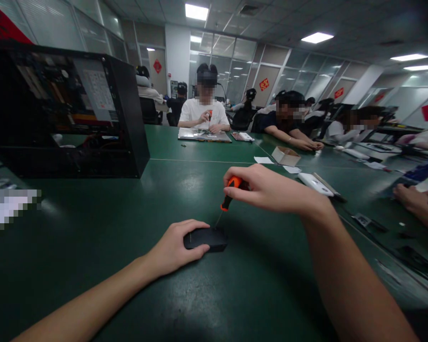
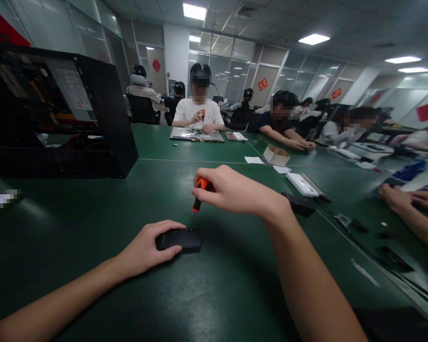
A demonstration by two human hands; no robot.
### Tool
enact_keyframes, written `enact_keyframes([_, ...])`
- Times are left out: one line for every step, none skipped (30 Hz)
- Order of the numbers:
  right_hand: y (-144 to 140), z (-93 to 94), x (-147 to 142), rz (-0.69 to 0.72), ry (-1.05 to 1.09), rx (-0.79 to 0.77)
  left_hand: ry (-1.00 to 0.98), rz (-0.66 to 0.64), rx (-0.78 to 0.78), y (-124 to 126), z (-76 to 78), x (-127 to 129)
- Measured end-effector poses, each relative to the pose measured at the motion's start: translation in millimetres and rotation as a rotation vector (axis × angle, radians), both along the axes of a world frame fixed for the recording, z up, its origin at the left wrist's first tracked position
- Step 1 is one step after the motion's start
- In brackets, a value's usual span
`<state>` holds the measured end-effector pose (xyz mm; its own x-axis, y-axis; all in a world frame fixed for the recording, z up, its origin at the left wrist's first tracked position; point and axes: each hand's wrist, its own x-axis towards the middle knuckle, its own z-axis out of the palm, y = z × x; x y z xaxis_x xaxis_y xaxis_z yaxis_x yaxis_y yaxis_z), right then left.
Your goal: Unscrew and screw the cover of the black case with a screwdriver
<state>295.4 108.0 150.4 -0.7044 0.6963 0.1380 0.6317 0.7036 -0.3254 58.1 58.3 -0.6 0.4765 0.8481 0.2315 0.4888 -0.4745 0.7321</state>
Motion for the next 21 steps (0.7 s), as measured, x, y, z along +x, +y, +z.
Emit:
enact_keyframes([1.0, -1.6, -1.7, 0.001, 0.004, -0.011, 0.001, -0.004, 0.005, -0.1, 0.2, -0.4])
enact_keyframes([1.7, -2.7, -3.1, 0.005, 0.006, -0.020, 0.003, -0.008, 0.009, -0.2, 0.3, -0.7])
enact_keyframes([2.2, -3.4, -4.1, 0.010, 0.005, -0.028, 0.004, -0.012, 0.011, -0.4, 0.3, -1.1])
enact_keyframes([2.3, -3.4, -4.4, 0.016, 0.002, -0.033, 0.005, -0.013, 0.011, -0.6, 0.3, -1.5])
enact_keyframes([2.3, -3.0, -4.2, 0.022, -0.003, -0.031, 0.006, -0.016, 0.010, -0.8, 0.3, -1.8])
enact_keyframes([2.1, -2.2, -3.5, 0.021, -0.008, -0.021, 0.005, -0.017, 0.010, -0.9, 0.2, -2.2])
enact_keyframes([1.9, -1.2, -2.4, 0.015, -0.012, -0.005, 0.003, -0.019, 0.011, -0.8, 0.1, -2.4])
enact_keyframes([1.7, -0.3, -1.4, 0.006, -0.017, 0.012, 0.000, -0.020, 0.011, -0.6, 0.0, -2.6])
enact_keyframes([1.6, 0.4, -0.5, 0.000, -0.021, 0.023, -0.001, -0.021, 0.010, -0.2, 0.0, -2.7])
enact_keyframes([1.6, 0.7, 0.0, -0.003, -0.023, 0.028, -0.001, -0.022, 0.010, 0.4, -0.1, -2.6])
enact_keyframes([1.7, 0.8, 0.0, -0.001, -0.024, 0.028, 0.001, -0.025, 0.009, 1.0, -0.2, -2.5])
enact_keyframes([1.7, 0.5, -0.5, 0.004, -0.024, 0.027, 0.003, -0.025, 0.009, 1.5, -0.3, -2.4])
enact_keyframes([1.6, 0.1, -1.4, 0.009, -0.023, 0.030, 0.005, -0.027, 0.009, 1.9, -0.4, -2.2])
enact_keyframes([1.3, -0.3, -2.6, 0.011, -0.023, 0.037, 0.007, -0.029, 0.011, 2.0, -0.6, -2.0])
enact_keyframes([0.6, -0.6, -3.9, 0.011, -0.023, 0.047, 0.009, -0.031, 0.013, 2.0, -0.8, -2.0])
enact_keyframes([-0.4, -0.5, -5.1, 0.012, -0.022, 0.055, 0.012, -0.032, 0.014, 1.7, -1.0, -2.0])
enact_keyframes([-2.0, -0.1, -5.9, 0.018, -0.021, 0.060, 0.015, -0.033, 0.015, 1.4, -1.2, -2.1])
enact_keyframes([-4.0, 0.7, -6.2, 0.028, -0.023, 0.058, 0.019, -0.030, 0.017, 1.0, -1.4, -2.3])
enact_keyframes([-6.3, 1.8, -6.1, 0.042, -0.029, 0.052, 0.024, -0.026, 0.017, 0.6, -1.6, -2.4])
enact_keyframes([-9.0, 3.0, -5.5, 0.055, -0.038, 0.047, 0.029, -0.021, 0.017, 0.2, -1.6, -2.6])
enact_keyframes([-11.7, 4.1, -4.6, 0.061, -0.051, 0.047, 0.033, -0.018, 0.015, 0.0, -1.6, -2.7])
